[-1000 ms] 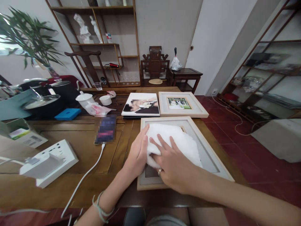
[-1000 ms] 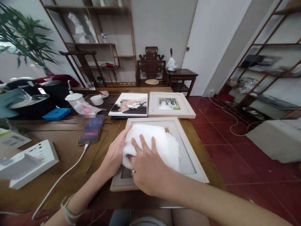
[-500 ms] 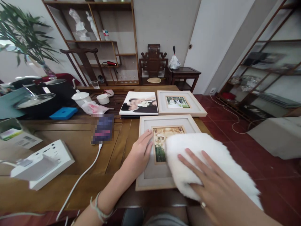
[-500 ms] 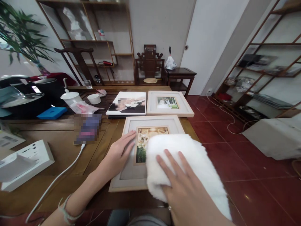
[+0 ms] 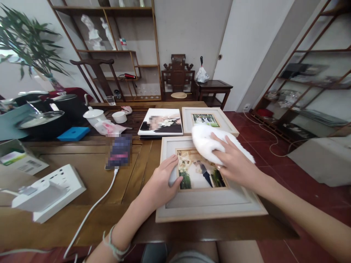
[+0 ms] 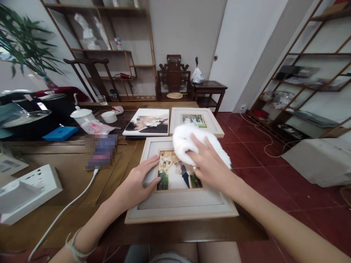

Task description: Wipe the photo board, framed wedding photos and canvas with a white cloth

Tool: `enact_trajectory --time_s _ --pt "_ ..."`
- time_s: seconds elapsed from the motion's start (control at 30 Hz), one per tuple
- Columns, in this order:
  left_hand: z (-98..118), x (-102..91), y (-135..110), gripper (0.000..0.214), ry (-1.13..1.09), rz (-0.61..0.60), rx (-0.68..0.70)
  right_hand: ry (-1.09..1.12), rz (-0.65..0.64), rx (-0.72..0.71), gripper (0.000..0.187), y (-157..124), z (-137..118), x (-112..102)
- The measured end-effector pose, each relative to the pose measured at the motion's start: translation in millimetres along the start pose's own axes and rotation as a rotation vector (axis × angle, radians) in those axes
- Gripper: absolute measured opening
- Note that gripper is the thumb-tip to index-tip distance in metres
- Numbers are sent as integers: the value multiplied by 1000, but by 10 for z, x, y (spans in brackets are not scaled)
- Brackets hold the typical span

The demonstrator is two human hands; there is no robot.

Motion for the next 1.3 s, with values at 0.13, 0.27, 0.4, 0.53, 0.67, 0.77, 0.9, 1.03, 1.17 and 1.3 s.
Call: enact_trajectory --time_s 0.13,0.27,0.4,0.53,0.67,0.77,0.9,1.03,1.17,1.3 --pt "25 -39 26 44 -30 -22 -8 3 -59 -264 46 573 -375 181" --pt "29 -65 34 42 -39 -48 -44 78 -219 -345 51 836 -505 465" --pt "19 -38 33 46 -40 -43 -26 56 -287 -235 57 764 -249 524" --pt "-6 8 25 49 -28 -37 -22 -20 -282 -144 53 501 34 360" --pt "-5 14 13 48 -14 -20 -14 -158 -244 -42 51 218 254 121" --pt "0 0 11 48 -9 3 -9 -318 -186 60 44 55 427 -69" --pt "-17 13 19 48 18 -19 -45 -415 -24 104 41 -12 546 -208" --pt "-50 56 26 53 70 -113 -112 -301 -74 36 42 71 504 77" --pt "-43 68 37 55 75 -141 -111 -182 -124 33 38 83 396 283" --pt "-52 72 35 49 45 -108 -108 -57 -233 53 39 -154 142 200"
Point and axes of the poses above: each hand's wrist, its own y-axis towards the middle knuckle, its own x-axis out of the palm, z = x × y, the point moved 7 cm from there along y, towards the middle knuckle, and after that the axes turned 14 degrees about y, right-handed, at the moved point
